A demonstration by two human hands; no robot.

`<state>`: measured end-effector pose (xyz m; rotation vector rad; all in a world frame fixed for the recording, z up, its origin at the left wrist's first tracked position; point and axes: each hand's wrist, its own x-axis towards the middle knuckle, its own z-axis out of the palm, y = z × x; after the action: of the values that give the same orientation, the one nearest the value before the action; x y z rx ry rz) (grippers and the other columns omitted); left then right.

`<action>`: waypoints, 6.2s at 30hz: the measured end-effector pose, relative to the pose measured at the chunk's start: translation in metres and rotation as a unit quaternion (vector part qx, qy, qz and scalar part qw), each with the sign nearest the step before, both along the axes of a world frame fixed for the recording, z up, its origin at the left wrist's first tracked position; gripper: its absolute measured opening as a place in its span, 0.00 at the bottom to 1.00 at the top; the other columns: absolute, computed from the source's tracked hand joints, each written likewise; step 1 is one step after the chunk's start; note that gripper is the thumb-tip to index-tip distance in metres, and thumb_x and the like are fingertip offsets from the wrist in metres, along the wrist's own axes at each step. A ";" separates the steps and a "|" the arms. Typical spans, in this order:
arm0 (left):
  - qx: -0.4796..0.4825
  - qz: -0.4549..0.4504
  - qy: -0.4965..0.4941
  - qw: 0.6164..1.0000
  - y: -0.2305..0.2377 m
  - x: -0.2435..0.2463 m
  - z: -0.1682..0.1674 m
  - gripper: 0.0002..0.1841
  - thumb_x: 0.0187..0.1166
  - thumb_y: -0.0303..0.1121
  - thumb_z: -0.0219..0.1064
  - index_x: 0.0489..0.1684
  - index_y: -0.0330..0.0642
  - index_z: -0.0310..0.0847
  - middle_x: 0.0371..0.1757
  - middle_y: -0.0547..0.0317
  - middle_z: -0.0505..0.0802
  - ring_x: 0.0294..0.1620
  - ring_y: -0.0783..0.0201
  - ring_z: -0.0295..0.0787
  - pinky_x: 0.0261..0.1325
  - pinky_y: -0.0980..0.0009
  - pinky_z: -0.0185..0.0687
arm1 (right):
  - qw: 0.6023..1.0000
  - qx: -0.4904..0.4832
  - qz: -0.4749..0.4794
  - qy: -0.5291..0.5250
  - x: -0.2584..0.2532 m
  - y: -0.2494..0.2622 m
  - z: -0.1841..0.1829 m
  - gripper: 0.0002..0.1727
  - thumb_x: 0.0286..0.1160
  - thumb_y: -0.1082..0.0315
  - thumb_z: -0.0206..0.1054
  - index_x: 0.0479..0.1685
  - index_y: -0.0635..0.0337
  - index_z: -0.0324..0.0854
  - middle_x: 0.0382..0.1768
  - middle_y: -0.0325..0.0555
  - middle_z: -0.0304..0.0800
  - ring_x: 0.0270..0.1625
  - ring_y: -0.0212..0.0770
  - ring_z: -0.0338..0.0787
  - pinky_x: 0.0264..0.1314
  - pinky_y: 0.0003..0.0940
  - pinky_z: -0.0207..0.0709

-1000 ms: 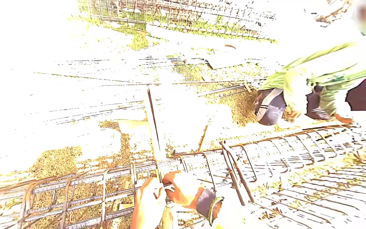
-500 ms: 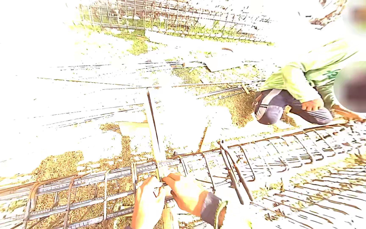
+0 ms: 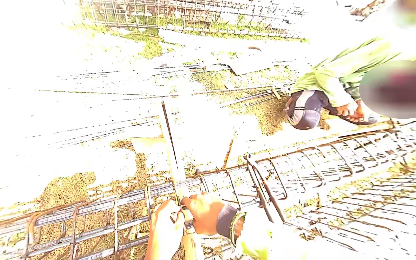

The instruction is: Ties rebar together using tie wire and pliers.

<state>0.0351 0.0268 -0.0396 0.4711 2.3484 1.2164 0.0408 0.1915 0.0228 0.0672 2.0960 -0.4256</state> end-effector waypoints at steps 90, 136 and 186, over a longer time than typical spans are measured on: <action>-0.001 -0.031 0.026 0.999 -0.001 -0.007 0.000 0.05 0.71 0.34 0.72 0.33 0.45 0.92 0.35 0.64 0.94 0.34 0.72 0.90 0.41 0.72 0.88 | 0.960 -0.078 -0.239 0.122 0.065 -0.020 -0.033 0.24 0.86 0.63 0.52 0.77 0.51 0.82 0.56 0.59 0.88 0.58 0.56 0.89 0.62 0.55 0.82; -0.018 -0.037 -0.122 0.992 0.000 -0.022 0.029 0.28 0.78 0.36 0.57 0.80 0.42 0.65 0.37 0.58 0.90 0.37 0.61 0.89 0.45 0.59 0.87 | 0.945 -0.032 0.241 0.217 -0.059 0.016 0.031 0.11 0.84 0.67 0.63 0.54 0.60 0.89 0.54 0.57 0.90 0.63 0.60 0.87 0.69 0.59 0.77; 0.035 0.044 0.012 0.998 -0.015 -0.008 0.006 0.09 0.70 0.40 0.71 0.26 0.45 0.88 0.22 0.65 0.90 0.21 0.72 0.86 0.28 0.70 0.83 | 0.812 0.140 -0.133 0.550 0.073 -0.026 -0.069 0.16 0.83 0.48 0.59 0.38 0.36 0.93 0.41 0.27 0.96 0.43 0.35 0.92 0.43 0.42 0.79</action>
<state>0.0268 0.0116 -0.0335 0.4115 2.3746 1.3437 0.1135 0.1656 -0.0460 0.3648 3.3244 -0.3386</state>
